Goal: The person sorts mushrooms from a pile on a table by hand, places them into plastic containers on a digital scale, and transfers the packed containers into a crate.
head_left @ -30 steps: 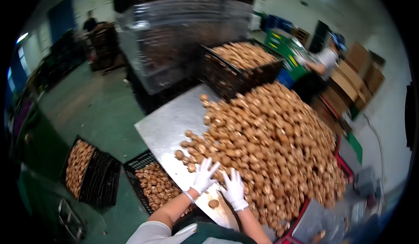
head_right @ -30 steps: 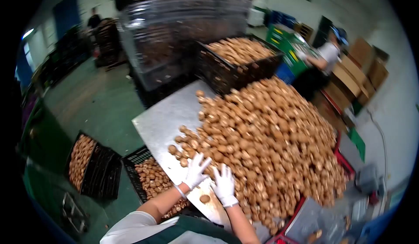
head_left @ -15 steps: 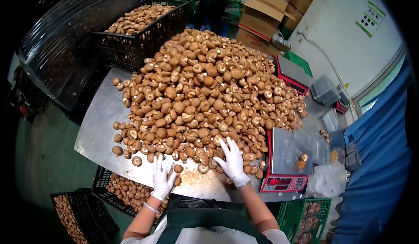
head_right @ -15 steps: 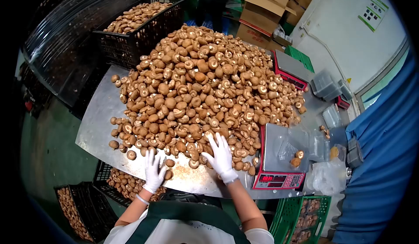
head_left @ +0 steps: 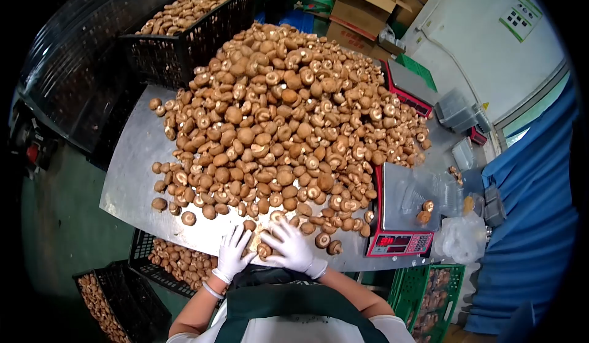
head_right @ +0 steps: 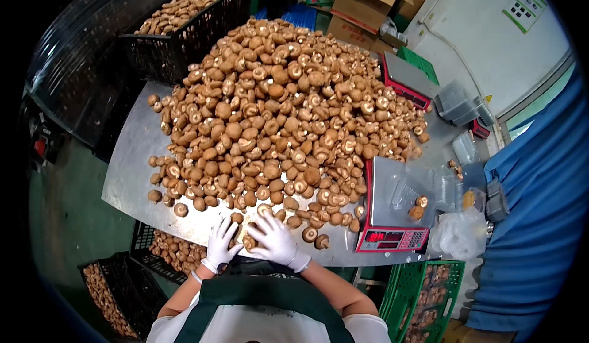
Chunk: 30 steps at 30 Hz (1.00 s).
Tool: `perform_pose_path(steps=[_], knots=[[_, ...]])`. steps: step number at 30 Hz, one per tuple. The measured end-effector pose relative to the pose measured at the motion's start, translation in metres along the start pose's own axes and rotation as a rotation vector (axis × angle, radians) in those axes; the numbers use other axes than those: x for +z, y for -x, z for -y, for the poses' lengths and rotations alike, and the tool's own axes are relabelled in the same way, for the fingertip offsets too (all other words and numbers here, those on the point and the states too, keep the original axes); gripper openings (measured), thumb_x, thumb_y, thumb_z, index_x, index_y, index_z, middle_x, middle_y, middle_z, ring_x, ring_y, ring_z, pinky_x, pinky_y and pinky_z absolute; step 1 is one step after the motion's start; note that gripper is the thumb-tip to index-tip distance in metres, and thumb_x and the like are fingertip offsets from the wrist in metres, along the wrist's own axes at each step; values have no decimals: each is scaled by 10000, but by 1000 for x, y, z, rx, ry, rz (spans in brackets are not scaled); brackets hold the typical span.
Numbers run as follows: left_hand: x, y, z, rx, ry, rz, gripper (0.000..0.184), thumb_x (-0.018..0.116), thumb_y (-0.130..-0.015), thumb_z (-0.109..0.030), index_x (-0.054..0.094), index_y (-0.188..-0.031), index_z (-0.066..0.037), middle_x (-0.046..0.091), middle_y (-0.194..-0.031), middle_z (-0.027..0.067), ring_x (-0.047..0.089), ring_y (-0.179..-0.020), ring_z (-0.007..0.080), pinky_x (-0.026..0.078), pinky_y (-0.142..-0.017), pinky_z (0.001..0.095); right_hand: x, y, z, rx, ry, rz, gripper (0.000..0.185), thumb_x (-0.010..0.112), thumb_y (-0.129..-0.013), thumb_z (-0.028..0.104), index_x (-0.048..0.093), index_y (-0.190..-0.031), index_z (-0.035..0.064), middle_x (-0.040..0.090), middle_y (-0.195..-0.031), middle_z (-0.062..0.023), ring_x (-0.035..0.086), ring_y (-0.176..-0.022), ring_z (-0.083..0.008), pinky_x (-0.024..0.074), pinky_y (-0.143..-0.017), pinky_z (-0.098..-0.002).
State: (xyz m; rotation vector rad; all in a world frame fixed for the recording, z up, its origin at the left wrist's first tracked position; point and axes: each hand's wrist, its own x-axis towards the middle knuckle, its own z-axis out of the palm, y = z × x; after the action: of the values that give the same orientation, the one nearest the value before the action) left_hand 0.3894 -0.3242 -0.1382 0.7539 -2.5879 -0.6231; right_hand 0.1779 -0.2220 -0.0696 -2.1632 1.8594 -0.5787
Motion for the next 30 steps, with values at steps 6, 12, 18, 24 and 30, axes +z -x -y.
perform_pose_path(steps=[6,12,18,24,30], knots=[[-6,20,1,-70,89,53,647,721,-773,-286,482,-1335,-71,503,-1304,156,483,-1178,342,395,-974,428,-45,25,-41,508,-223,-512,244,658,-818,140,653,-1039,38,642,-1017,-151,624,-948,-306,500,-838,-373],[-18,27,0,-91,249,20,660,715,-767,-248,465,-1342,-41,507,-1285,180,488,-1163,357,401,-987,398,-26,39,-23,437,-360,-251,162,667,-831,120,681,-980,58,652,-896,-109,643,-793,-248,507,-721,-316],[-28,21,-4,111,110,220,705,665,-778,-426,458,-1364,-93,424,-1386,179,433,-1245,365,364,-1013,454,9,14,-6,481,-129,-8,386,644,-862,242,588,-1239,183,610,-922,-71,629,-764,-264,513,-672,-354],[-13,14,-7,265,10,203,657,707,-759,-395,511,-1330,-135,414,-1404,164,435,-1234,376,402,-962,455,9,0,-12,314,-165,-87,384,598,-883,240,566,-1264,199,593,-919,-67,625,-804,-257,515,-676,-367],[4,34,0,156,124,66,537,690,-803,-342,538,-1264,-112,492,-1319,146,516,-1147,348,447,-938,422,-32,26,-21,878,-1505,-196,243,564,-915,117,586,-1141,30,584,-811,-9,547,-745,-81,479,-689,-221]])
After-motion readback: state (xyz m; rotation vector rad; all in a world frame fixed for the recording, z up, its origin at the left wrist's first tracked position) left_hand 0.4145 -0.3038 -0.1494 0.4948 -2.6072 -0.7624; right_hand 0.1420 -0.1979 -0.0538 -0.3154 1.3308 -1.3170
